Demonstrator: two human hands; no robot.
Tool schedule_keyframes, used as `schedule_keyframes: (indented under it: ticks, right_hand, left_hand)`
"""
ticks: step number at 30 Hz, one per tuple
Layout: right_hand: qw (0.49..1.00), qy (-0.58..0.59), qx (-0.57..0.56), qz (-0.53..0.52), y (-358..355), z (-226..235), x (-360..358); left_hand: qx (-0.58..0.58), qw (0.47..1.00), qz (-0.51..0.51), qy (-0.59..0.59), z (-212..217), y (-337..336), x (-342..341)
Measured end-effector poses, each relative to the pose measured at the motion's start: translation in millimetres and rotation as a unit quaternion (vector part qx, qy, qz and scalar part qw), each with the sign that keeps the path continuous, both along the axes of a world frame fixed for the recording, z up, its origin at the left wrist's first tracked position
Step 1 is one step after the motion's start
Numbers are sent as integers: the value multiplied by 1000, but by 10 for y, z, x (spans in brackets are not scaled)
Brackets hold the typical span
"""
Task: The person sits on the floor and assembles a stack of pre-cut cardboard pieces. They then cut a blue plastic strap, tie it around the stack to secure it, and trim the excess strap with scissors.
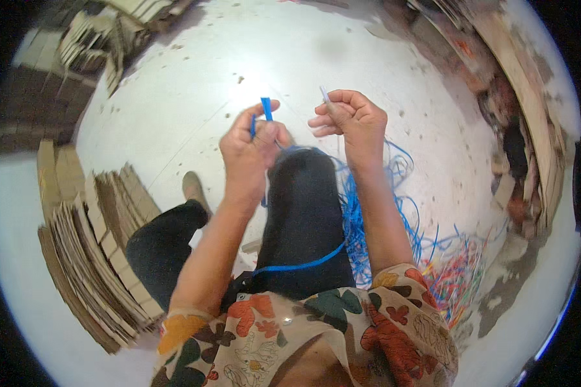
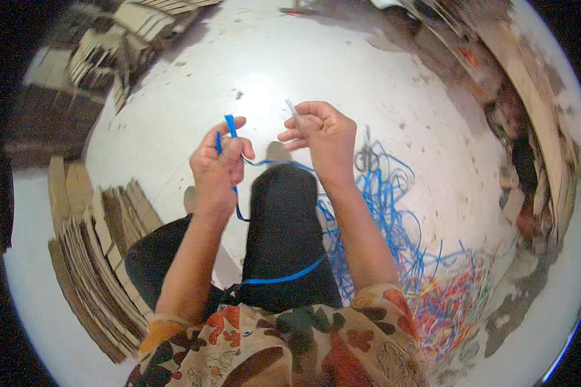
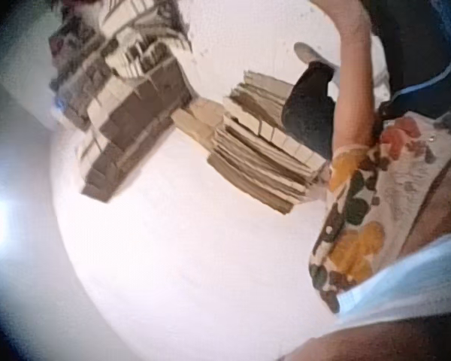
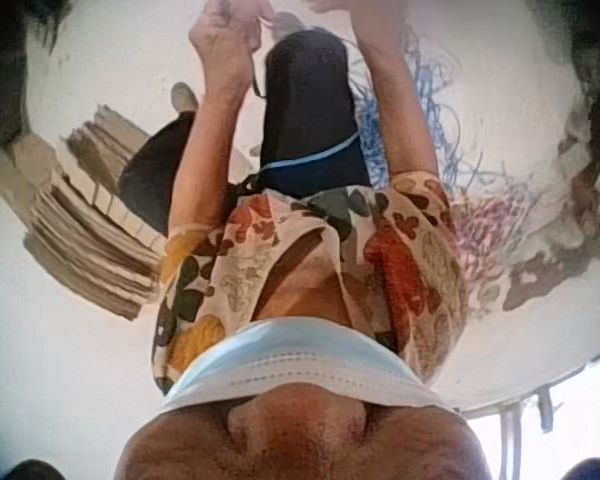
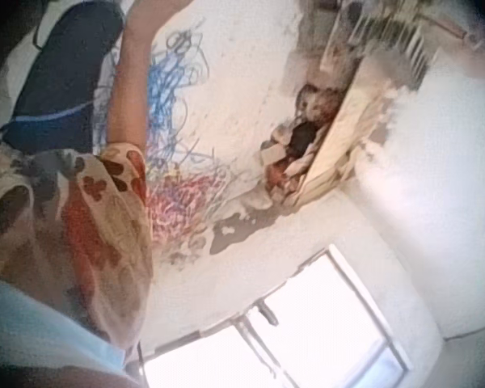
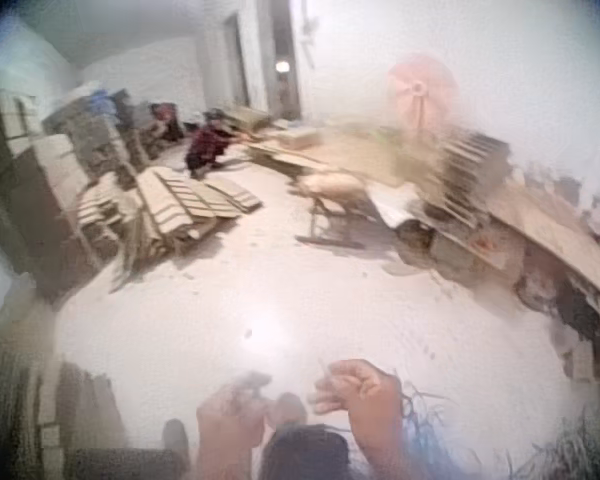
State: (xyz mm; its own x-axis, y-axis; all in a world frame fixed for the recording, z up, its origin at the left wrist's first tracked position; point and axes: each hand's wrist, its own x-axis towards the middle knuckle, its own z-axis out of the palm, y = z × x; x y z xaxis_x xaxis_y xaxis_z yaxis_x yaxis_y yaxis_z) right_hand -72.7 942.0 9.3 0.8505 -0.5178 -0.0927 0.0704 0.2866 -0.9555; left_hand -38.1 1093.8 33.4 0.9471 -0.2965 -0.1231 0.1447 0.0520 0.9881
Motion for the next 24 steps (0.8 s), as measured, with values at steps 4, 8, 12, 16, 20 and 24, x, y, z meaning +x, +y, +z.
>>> schedule_keyframes:
  ticks: [4,8,12,16,20,24]
  right_hand:
    - [992,-13,-12,126,739,621,261]
    - [968,-50,-40,241,1519,921,592]
    - [955,-46,3,294,2158,857,893]
    - [935,-24,-45,352,2460,601,1089]
    - [915,-14,-100,391,2583,455,1181]
    - [908,-18,-114,403,2586,386,1288]
  left_hand:
    - [-43,999,5,-33,405,955,282]
    - [-43,998,46,-27,549,1796,468]
    - [-79,992,97,-20,396,2316,611]
    - [-94,986,137,-1,146,2545,731]
    - [-76,985,146,55,-42,2591,856]
    - [-76,989,120,43,-67,2615,963]
